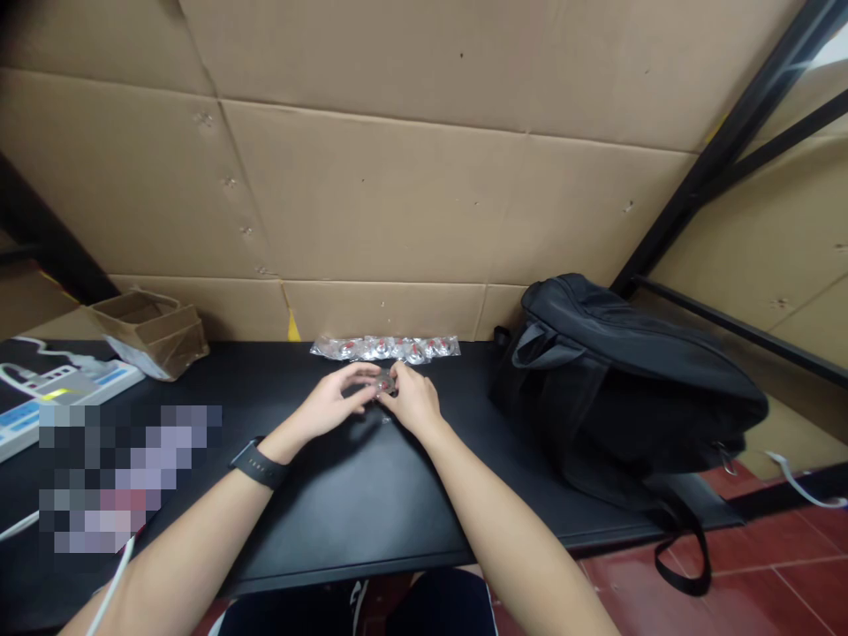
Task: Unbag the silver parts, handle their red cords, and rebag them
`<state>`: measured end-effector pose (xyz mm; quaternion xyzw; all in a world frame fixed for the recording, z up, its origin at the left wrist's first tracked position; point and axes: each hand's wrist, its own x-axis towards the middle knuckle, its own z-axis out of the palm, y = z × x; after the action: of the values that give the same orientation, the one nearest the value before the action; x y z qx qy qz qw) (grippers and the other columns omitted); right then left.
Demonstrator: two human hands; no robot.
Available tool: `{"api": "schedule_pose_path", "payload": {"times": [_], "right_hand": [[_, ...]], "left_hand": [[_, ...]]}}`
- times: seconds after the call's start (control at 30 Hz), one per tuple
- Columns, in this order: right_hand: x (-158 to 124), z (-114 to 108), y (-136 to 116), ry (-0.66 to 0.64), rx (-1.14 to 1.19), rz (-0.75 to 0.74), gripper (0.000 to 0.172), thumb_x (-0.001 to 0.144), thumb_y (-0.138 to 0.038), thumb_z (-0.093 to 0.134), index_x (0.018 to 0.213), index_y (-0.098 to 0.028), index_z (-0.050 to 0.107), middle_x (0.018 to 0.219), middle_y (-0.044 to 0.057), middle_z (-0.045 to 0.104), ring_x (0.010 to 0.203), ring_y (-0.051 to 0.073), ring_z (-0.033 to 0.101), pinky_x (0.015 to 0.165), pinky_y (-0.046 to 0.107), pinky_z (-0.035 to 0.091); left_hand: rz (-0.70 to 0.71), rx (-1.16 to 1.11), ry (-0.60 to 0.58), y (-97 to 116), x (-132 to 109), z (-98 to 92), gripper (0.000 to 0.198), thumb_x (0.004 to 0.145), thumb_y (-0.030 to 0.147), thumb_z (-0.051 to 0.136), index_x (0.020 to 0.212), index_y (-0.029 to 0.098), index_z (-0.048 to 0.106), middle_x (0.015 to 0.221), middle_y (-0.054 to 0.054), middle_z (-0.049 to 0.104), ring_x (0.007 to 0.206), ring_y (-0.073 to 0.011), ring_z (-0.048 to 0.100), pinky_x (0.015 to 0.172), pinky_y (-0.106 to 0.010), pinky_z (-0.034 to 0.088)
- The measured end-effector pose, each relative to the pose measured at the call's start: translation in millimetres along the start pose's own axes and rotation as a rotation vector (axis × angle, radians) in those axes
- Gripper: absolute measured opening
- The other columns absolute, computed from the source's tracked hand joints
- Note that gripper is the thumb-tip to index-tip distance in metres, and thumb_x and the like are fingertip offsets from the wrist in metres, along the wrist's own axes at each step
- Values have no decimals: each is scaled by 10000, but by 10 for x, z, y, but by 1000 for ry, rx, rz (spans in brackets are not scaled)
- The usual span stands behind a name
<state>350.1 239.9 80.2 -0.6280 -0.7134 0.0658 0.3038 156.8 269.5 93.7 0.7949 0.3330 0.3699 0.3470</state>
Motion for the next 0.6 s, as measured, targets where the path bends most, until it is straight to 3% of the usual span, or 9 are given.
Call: {"api": "schedule_pose_path", "payload": {"times": [0.1, 0.23, 0.37, 0.5, 0.6], "right_hand": [[24, -9, 90, -47, 21, -80, 157, 798, -243, 759, 912, -243, 652, 861, -8, 668, 792, 154, 617, 705, 245, 407], [34, -5, 156, -96, 80, -133, 104, 817, -137, 711, 836, -239, 709, 865, 2, 680, 786, 147, 616, 734, 244, 438], [26, 17, 146, -125, 180, -194, 98, 812, -139, 723, 821, -236, 729, 856, -1, 687, 790, 144, 619, 752, 243, 457], [16, 9, 125, -103, 228, -171, 112, 765, -147, 748, 838, -223, 709, 894, 4, 683, 792, 145, 612, 753, 251, 475], [12, -33, 137, -88, 306, -144, 282, 717, -193, 785, 965, -224, 655, 949, 0, 686, 801, 147, 614, 753, 260, 492]], "left_hand": [[-111, 236, 199, -137, 56, -89, 319, 902, 332, 573, 1182, 204, 658, 1168, -100, 723, 1031, -247, 691, 924, -393, 541], [-230, 286, 148, -254, 105, -110, 387, 926, 439, 537, 1186, 191, 680, 1064, -91, 764, 1007, -262, 712, 905, -356, 526], [-261, 269, 69, -216, 114, -44, 300, 850, 432, 635, 1030, 219, 745, 933, -56, 780, 885, -244, 728, 801, -317, 534], [-181, 181, 101, -175, 112, -28, 149, 809, 315, 662, 893, 221, 740, 900, -32, 771, 867, -214, 716, 788, -302, 532], [-103, 5, 147, -164, 119, -37, 168, 822, 326, 653, 909, 195, 712, 952, -48, 758, 868, -199, 712, 804, -304, 543]]}}
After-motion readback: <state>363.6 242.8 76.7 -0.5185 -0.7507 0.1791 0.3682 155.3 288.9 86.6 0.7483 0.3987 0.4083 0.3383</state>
